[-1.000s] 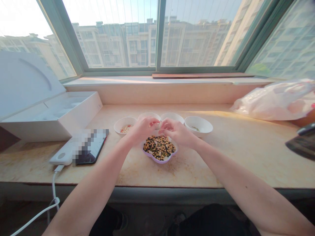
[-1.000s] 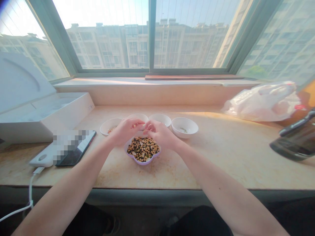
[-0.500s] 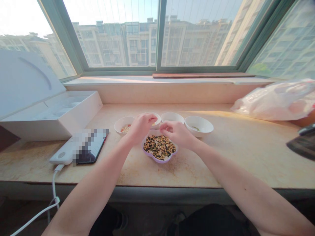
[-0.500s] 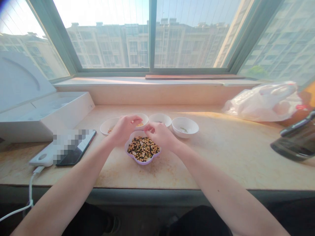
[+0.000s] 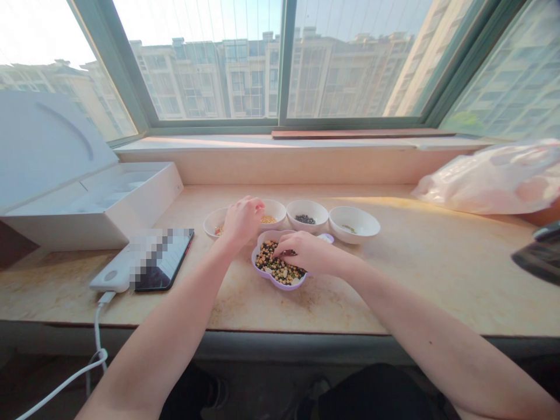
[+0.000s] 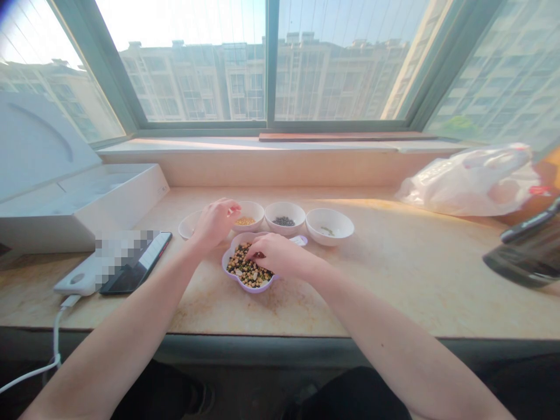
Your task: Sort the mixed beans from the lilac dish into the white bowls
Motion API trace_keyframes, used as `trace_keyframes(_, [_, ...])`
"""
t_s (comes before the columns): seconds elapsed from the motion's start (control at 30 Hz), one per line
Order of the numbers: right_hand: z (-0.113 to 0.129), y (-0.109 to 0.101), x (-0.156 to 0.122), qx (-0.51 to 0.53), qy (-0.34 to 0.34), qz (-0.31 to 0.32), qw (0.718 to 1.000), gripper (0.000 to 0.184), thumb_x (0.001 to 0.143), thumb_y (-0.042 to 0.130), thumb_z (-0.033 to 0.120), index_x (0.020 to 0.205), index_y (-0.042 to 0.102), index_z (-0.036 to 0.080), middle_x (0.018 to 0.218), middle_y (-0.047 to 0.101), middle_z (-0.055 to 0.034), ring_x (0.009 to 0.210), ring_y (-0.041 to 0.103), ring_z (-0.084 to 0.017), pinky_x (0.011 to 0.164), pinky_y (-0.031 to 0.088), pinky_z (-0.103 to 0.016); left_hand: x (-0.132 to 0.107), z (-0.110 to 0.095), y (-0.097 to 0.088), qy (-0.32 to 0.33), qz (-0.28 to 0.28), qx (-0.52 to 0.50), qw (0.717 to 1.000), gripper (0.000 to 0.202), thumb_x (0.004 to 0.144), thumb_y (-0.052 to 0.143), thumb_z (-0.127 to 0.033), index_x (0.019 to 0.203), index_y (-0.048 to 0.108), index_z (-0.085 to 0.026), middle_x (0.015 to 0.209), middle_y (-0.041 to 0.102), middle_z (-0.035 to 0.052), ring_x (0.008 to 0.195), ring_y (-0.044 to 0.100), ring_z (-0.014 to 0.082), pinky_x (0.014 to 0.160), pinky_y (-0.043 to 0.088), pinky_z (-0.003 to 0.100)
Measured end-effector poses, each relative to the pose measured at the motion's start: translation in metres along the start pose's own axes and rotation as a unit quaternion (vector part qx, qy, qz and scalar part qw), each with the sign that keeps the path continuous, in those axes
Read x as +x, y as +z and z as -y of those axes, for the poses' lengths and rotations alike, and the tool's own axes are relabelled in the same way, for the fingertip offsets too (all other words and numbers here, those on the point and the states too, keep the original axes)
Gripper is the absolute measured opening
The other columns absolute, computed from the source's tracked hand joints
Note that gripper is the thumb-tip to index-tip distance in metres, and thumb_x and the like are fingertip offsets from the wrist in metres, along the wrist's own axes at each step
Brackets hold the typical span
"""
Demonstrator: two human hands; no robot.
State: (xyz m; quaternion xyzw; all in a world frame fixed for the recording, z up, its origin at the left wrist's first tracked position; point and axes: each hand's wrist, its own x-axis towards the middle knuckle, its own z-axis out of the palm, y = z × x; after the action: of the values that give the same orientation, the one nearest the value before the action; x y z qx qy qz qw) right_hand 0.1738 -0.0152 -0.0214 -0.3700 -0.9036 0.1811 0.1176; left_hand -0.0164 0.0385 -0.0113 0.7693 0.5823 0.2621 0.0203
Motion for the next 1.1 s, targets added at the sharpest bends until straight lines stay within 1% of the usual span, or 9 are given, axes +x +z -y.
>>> trace_keyframes(0.1, [0.000,0.001,-0.001,0.029,0.009,-0.023,0.999,0.028,0.083,0.059,0.002,0.088,0.080,0.020,0.102,0.080,-0.0046,0.094,0.073,-0.021,0.087,0.054,-0.031,-0.002,0.000,0.001,0.015,-0.011,-0.031,0.999,0.028,0.100,0.050,-0.021,0.102,0.077,-0.019,0.110,0.075,0.0093,0.098,0.069,0.0226,0.093,0.050,0.033])
trace_keyframes(0.2, [-0.004,0.003,-0.003,0.086,0.023,-0.074,0.993,0.019,0.086,0.059,0.007,0.086,0.073,0.020,0.091,0.078,-0.0039,0.085,0.072,-0.021,0.080,0.054,-0.032,-0.005,-0.002,0.001,0.045,-0.017,-0.084,0.995,0.026,0.097,0.052,-0.018,0.100,0.078,-0.018,0.108,0.076,0.0079,0.097,0.069,0.0214,0.093,0.051,0.033])
trace_keyframes(0.33, [-0.012,0.000,-0.004,0.235,0.054,-0.139,0.960,0.004,0.085,0.068,0.018,0.084,0.064,0.020,0.084,0.073,-0.0026,0.083,0.072,-0.020,0.077,0.055,-0.033,-0.011,-0.009,-0.002,0.090,0.027,-0.167,0.981,0.024,0.096,0.055,-0.022,0.094,0.078,-0.017,0.095,0.077,0.0057,0.085,0.068,0.0180,0.082,0.052,0.029])
trace_keyframes(0.5, [-0.021,-0.008,-0.003,0.382,0.058,-0.213,0.897,0.022,0.080,0.078,0.033,0.086,0.060,0.021,0.079,0.071,0.0001,0.078,0.073,-0.019,0.071,0.056,-0.032,-0.019,-0.018,-0.006,0.126,0.118,-0.261,0.950,0.031,0.097,0.056,-0.033,0.088,0.080,-0.016,0.083,0.076,0.0036,0.077,0.064,0.0152,0.068,0.047,0.024])
trace_keyframes(0.63, [-0.023,-0.008,-0.001,0.392,0.066,-0.248,0.883,0.032,0.073,0.085,0.036,0.081,0.059,0.021,0.075,0.069,0.0021,0.072,0.071,-0.017,0.069,0.057,-0.032,-0.021,-0.018,-0.003,0.125,0.149,-0.293,0.936,0.025,0.093,0.062,-0.032,0.087,0.080,-0.015,0.077,0.074,0.0031,0.072,0.063,0.0140,0.064,0.045,0.023])
trace_keyframes(0.8, [-0.023,-0.006,-0.001,0.390,0.062,-0.239,0.887,0.023,0.076,0.080,0.031,0.083,0.060,0.021,0.081,0.071,0.0006,0.078,0.073,-0.019,0.074,0.059,-0.033,-0.016,-0.013,0.000,0.098,0.185,-0.321,0.924,0.018,0.088,0.062,-0.021,0.081,0.077,-0.014,0.070,0.070,0.0020,0.067,0.063,0.0135,0.064,0.047,0.024])
trace_keyframes(0.97, [-0.019,-0.007,-0.005,0.257,0.100,-0.242,0.930,0.004,0.083,0.067,0.019,0.085,0.063,0.020,0.086,0.073,-0.0029,0.079,0.072,-0.018,0.074,0.055,-0.033,-0.015,-0.007,-0.008,0.107,0.156,-0.216,0.958,0.023,0.091,0.057,-0.019,0.084,0.078,-0.017,0.077,0.074,0.0021,0.073,0.066,0.0156,0.070,0.049,0.027])
trace_keyframes(1.03, [-0.017,-0.008,-0.005,0.196,0.111,-0.255,0.940,0.005,0.085,0.064,0.016,0.087,0.066,0.019,0.087,0.074,-0.0041,0.082,0.071,-0.019,0.077,0.054,-0.033,-0.018,-0.007,-0.010,0.138,0.184,-0.171,0.958,0.021,0.090,0.058,-0.020,0.087,0.079,-0.020,0.083,0.077,0.0018,0.077,0.068,0.0162,0.072,0.050,0.027])
trace_keyframes(1.1, [-0.017,-0.008,-0.005,0.161,0.113,-0.265,0.944,0.007,0.086,0.063,0.016,0.089,0.069,0.019,0.089,0.075,-0.0052,0.083,0.070,-0.019,0.077,0.054,-0.033,-0.023,-0.009,-0.010,0.180,0.238,-0.146,0.943,0.018,0.087,0.062,-0.020,0.089,0.080,-0.024,0.087,0.079,0.0006,0.077,0.070,0.0160,0.071,0.050,0.026])
